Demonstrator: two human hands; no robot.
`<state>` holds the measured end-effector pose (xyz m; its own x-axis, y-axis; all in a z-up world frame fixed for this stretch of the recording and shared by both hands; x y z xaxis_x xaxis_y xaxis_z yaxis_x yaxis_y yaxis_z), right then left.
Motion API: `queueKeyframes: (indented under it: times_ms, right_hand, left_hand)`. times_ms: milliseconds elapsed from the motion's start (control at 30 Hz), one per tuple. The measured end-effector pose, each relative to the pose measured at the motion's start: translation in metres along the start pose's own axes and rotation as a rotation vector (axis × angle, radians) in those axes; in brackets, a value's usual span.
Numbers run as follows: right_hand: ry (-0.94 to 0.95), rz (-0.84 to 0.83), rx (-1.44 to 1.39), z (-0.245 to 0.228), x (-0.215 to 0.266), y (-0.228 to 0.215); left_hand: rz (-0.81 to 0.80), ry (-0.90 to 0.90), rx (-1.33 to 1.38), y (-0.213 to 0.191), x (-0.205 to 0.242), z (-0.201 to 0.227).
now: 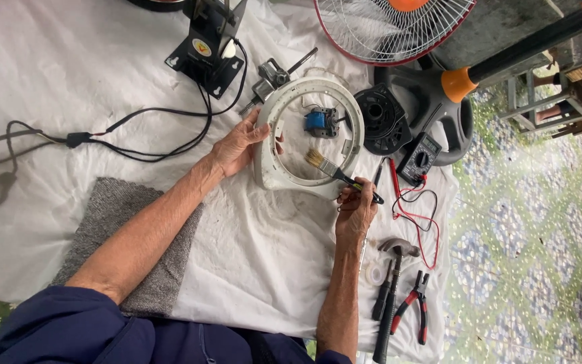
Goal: Cleaning the interior of a white plastic fan housing using a small paintbrush.
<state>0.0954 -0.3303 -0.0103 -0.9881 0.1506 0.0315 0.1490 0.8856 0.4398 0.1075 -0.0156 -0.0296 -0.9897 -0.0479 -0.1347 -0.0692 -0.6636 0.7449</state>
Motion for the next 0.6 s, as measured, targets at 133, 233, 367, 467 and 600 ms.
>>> queueKeyframes:
  times_ms: [133, 233, 367, 467, 600]
  right_hand:
    - [-0.006, -0.005, -0.009, 0.0, -0.002, 0.0]
    - [0.001, 0.001, 0.001, 0.0, -0.002, 0.002]
    - [0.013, 0.01, 0.009, 0.0, -0.001, 0.001]
    - [0.002, 0.013, 0.003, 0.0, -0.001, 0.001]
    - [0.011, 0.029, 0.004, -0.003, 0.001, 0.005]
  left_hand:
    - [-0.009, 0.005, 0.002, -0.003, -0.003, -0.002]
    - [-0.013, 0.008, 0.01, 0.0, -0.002, 0.0]
    - [-0.012, 0.01, 0.006, 0.01, 0.004, 0.009]
    - [-0.009, -0.002, 0.011, 0.017, 0.007, 0.013]
    - [0.005, -0.007, 0.012, 0.006, 0.001, 0.004]
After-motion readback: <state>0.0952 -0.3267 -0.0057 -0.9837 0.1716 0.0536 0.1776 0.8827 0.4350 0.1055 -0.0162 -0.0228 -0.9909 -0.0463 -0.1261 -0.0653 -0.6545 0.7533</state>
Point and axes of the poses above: each hand's wrist, its own x-axis away from the middle knuckle, its own y-axis out of the palm, z = x × y, the point moved 9 cm from there along -x, towards the middle knuckle, and after that the axes turned 9 degrees about y, right-handed, at the moved point
